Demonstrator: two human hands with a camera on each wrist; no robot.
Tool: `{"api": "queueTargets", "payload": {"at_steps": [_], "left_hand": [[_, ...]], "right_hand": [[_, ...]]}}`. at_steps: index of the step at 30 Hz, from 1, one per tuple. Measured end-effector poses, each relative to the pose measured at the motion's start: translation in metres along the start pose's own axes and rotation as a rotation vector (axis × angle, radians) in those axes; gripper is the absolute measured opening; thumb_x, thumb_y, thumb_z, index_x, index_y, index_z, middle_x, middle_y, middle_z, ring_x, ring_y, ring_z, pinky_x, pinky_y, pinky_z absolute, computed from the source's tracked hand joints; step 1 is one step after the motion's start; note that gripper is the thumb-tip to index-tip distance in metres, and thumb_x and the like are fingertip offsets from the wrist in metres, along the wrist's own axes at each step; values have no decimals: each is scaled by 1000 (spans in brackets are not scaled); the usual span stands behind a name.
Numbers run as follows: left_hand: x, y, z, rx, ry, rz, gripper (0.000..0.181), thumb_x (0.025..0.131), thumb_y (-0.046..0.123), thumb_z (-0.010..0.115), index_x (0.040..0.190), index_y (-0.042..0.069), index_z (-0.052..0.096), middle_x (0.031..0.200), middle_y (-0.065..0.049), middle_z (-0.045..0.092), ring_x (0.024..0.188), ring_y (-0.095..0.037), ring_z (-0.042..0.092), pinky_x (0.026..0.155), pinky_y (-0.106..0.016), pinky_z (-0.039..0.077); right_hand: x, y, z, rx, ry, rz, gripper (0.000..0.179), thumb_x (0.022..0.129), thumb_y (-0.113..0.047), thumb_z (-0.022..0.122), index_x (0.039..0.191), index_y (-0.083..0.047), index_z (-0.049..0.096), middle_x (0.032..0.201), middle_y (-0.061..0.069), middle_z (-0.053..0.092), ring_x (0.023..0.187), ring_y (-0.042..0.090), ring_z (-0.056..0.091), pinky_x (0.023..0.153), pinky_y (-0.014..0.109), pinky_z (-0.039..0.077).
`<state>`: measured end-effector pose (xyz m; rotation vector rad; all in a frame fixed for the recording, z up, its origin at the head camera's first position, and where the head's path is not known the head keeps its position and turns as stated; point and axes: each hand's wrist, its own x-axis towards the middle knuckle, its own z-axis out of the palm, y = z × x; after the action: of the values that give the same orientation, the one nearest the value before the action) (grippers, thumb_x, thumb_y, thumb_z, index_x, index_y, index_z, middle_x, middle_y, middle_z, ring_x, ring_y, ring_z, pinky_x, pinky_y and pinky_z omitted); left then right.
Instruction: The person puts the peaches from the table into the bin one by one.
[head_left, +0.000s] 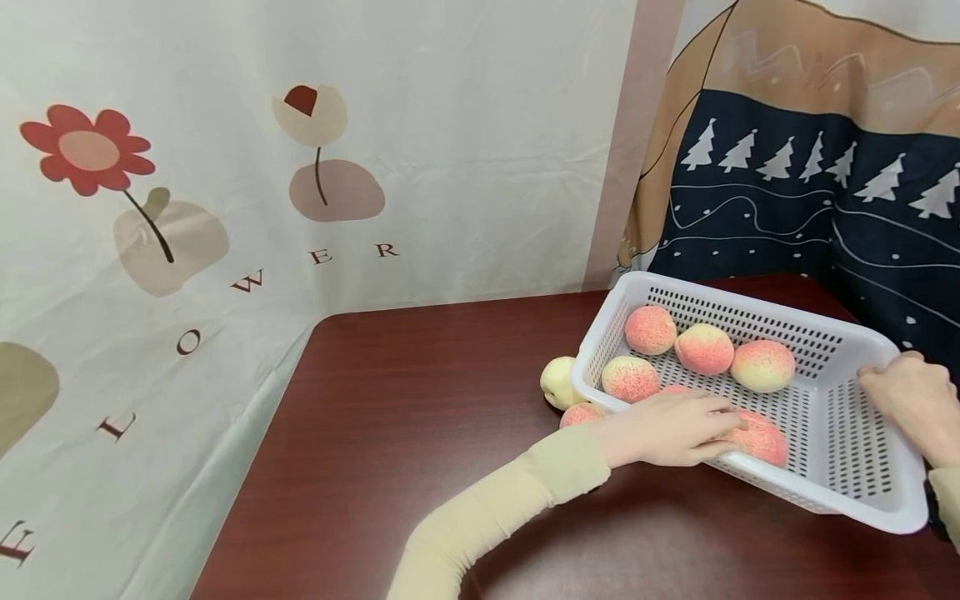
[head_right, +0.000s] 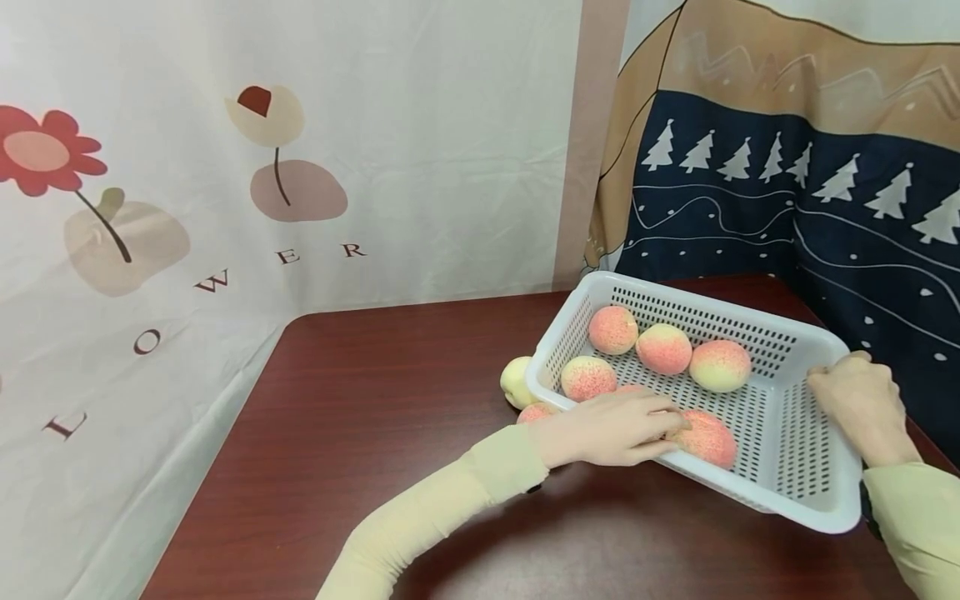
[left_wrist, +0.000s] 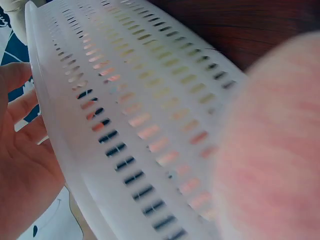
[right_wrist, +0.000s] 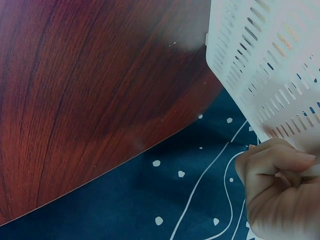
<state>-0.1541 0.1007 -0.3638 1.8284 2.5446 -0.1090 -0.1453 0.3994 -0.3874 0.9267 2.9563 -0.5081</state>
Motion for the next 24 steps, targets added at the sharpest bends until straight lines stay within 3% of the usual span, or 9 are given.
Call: {"api": "queueTargets", "payload": {"at_steps": [7, 14, 17, 21, 24], "left_hand": [[-32, -8, 8, 113, 162, 87, 34, 101, 33, 40, 129, 21, 55, 126, 10, 57, 125, -8, 46, 110, -20, 29], [-66, -13, 19, 218, 326, 151, 28, 99, 34, 44, 119, 25, 60, 118, 12, 59, 113, -8, 51, 94, -21, 40], [-80, -17, 26, 234, 400, 161, 24, 97, 33, 48, 114, 25, 63, 115, 12, 60, 113, -9, 53, 96, -22, 39], [-96, -22, 35, 278, 454, 142, 21, 95, 34, 52, 110, 27, 65, 112, 15, 62, 111, -8, 55, 96, -23, 40], [-106, -27, 44, 288, 447, 126, 20, 94, 35, 53, 109, 28, 65, 111, 16, 63, 110, -8, 55, 96, -24, 40]], "right_hand": [[0, 1, 1, 16, 2, -3, 57, 91, -21, 33, 112, 32, 28, 75, 37, 42, 52, 35, 56, 41, 36, 47], [-3, 0, 1, 41, -5, -18, 56, 92, -19, 33, 113, 32, 27, 71, 35, 43, 48, 33, 56, 39, 35, 47], [-4, 0, 0, 45, -3, -26, 56, 92, -19, 33, 113, 32, 27, 69, 35, 43, 47, 32, 56, 39, 35, 47], [-4, 0, 0, 50, -2, -28, 55, 92, -19, 34, 112, 32, 28, 68, 34, 44, 46, 31, 56, 39, 35, 47], [-3, 0, 0, 44, -1, -21, 56, 91, -19, 34, 113, 32, 28, 69, 34, 43, 47, 32, 56, 39, 35, 47]]}}
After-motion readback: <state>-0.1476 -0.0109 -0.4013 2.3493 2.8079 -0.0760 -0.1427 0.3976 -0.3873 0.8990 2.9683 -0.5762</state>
